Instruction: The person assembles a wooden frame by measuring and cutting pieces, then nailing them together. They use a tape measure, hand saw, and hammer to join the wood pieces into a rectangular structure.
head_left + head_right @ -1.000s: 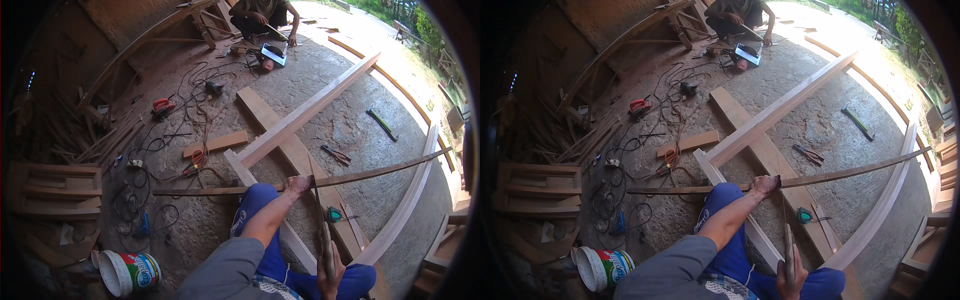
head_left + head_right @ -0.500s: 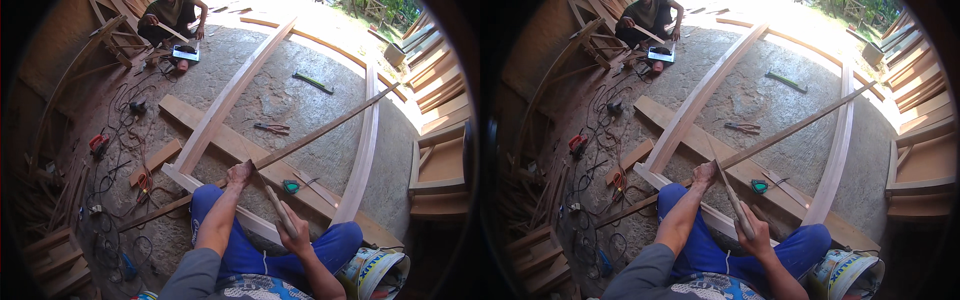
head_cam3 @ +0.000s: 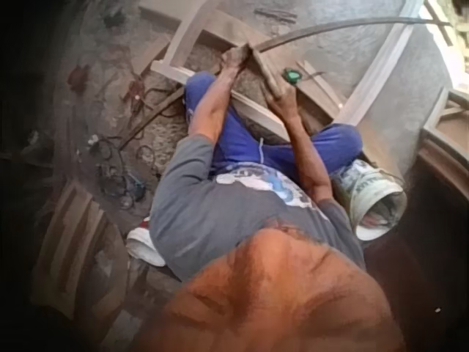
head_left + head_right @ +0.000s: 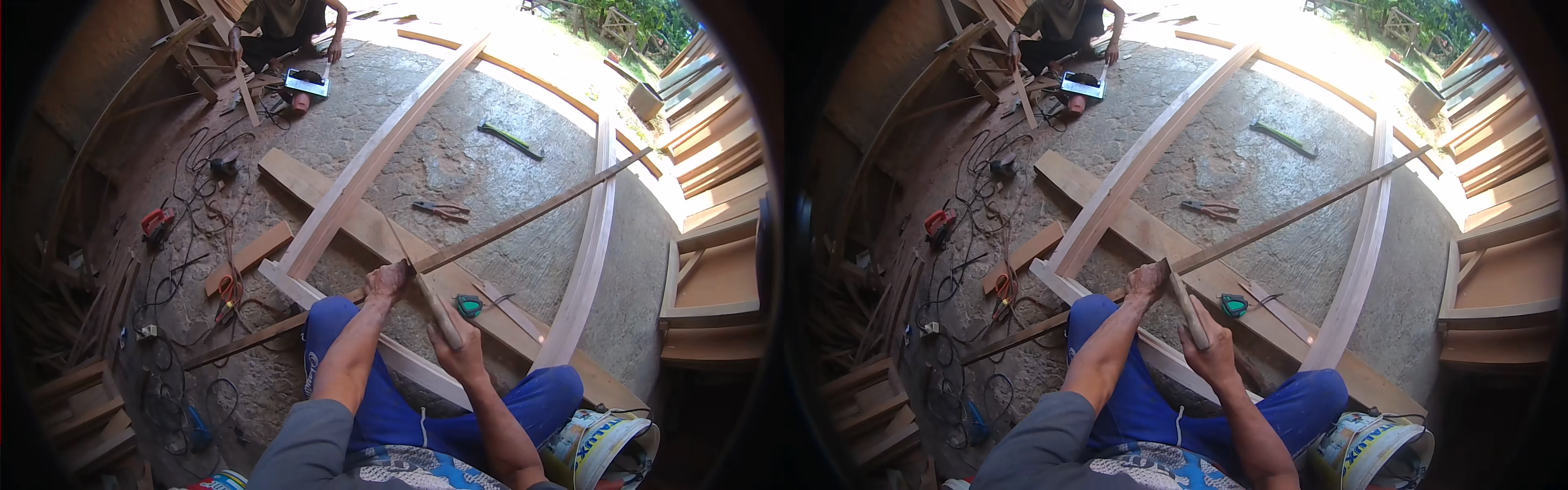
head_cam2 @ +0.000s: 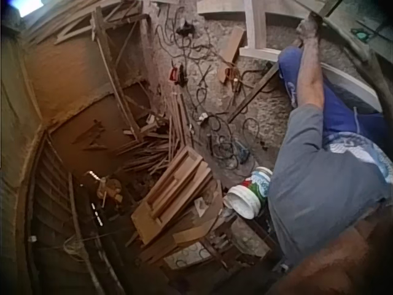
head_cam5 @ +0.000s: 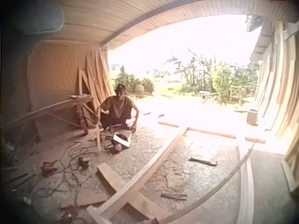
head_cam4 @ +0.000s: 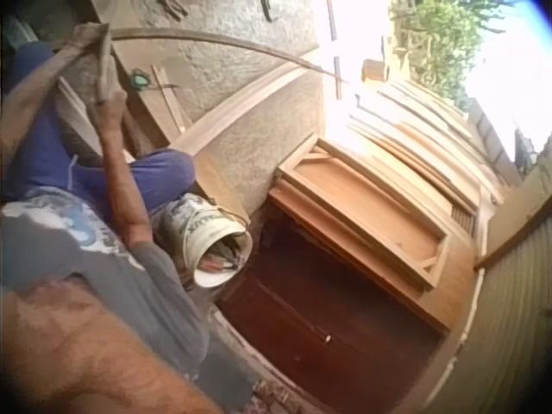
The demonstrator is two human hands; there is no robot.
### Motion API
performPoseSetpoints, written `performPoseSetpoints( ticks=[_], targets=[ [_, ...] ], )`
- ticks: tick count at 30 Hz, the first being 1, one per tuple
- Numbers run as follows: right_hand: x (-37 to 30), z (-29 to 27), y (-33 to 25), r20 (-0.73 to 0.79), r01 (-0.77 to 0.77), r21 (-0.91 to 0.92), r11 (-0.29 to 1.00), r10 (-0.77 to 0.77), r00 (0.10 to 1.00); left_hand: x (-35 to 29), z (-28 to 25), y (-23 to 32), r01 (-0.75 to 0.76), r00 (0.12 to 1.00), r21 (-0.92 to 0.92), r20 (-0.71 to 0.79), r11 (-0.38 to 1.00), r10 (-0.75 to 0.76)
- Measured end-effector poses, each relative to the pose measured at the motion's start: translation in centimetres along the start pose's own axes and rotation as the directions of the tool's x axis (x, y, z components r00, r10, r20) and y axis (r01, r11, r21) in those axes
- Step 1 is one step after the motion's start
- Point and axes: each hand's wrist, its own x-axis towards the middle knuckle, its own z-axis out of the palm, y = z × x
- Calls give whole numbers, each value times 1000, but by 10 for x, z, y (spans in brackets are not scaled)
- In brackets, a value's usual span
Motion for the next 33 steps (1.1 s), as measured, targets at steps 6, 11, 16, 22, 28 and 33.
performPoseSetpoints(
  ticks=[6, 11, 16, 22, 28, 33],
  targets=[
    [-68, -46, -55, 79, -163, 22, 986, 161, 984, 6, 32, -42, -24, 997, 114, -76, 993, 33],
    [-95, -77, -69, 142, -77, -126, 989, 95, 985, 5, 28, -27, -6, 1000, 71, -19, 997, 8],
    [14, 7, 13, 34, -77, 18, 997, 76, 996, 20, 36, -16, 26, 988, -16, -152, 1000, -29],
    [-101, -89, -105, 163, -142, -10, 990, 142, 976, 15, 66, -59, -52, 977, 158, -197, 986, 84],
    [-36, -21, -20, 24, -156, 7, 988, 156, 987, 23, 55, -33, -57, 985, 1, -164, 998, 57],
    [-26, -21, -3, -9, -62, -8, 998, 62, 998, 26, 40, -7, -83, 994, 19, -71, 996, 84]
  ],
)
